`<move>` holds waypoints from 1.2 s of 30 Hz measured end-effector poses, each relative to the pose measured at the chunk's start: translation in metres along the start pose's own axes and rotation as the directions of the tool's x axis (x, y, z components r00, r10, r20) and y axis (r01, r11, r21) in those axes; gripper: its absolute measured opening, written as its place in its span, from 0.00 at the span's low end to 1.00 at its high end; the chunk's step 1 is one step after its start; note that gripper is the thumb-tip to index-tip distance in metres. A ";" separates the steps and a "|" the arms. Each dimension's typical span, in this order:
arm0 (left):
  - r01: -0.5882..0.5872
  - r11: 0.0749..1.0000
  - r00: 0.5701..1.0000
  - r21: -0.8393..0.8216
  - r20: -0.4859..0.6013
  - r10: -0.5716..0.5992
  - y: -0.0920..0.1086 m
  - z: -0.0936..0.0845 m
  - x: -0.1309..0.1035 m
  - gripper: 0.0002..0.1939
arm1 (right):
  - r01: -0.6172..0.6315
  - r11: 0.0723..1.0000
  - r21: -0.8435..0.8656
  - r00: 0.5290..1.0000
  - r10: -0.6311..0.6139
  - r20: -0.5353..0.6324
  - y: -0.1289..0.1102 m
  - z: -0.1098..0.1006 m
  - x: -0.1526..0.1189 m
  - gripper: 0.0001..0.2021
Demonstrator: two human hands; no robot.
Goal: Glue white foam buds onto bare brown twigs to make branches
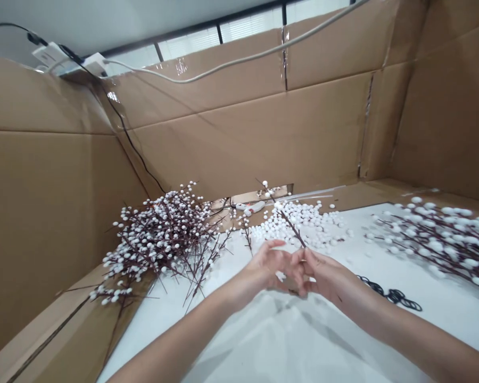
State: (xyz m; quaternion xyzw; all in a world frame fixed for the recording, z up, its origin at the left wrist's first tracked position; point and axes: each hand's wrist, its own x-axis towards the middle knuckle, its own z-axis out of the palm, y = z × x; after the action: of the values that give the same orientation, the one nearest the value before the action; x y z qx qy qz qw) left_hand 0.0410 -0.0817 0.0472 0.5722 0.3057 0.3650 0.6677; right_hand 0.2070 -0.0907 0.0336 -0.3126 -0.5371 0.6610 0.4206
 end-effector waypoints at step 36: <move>0.078 0.950 0.928 0.302 -0.371 0.042 -0.045 -0.037 -0.046 0.22 | -0.222 0.404 -0.887 0.972 0.027 -0.232 0.009 -0.037 0.017 0.13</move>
State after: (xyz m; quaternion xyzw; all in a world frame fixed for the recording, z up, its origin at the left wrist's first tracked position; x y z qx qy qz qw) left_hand -0.0085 -0.1035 -0.0040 0.5875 0.4860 0.4081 0.5021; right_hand 0.2289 -0.0598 0.0167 -0.5878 -0.7433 0.2634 0.1807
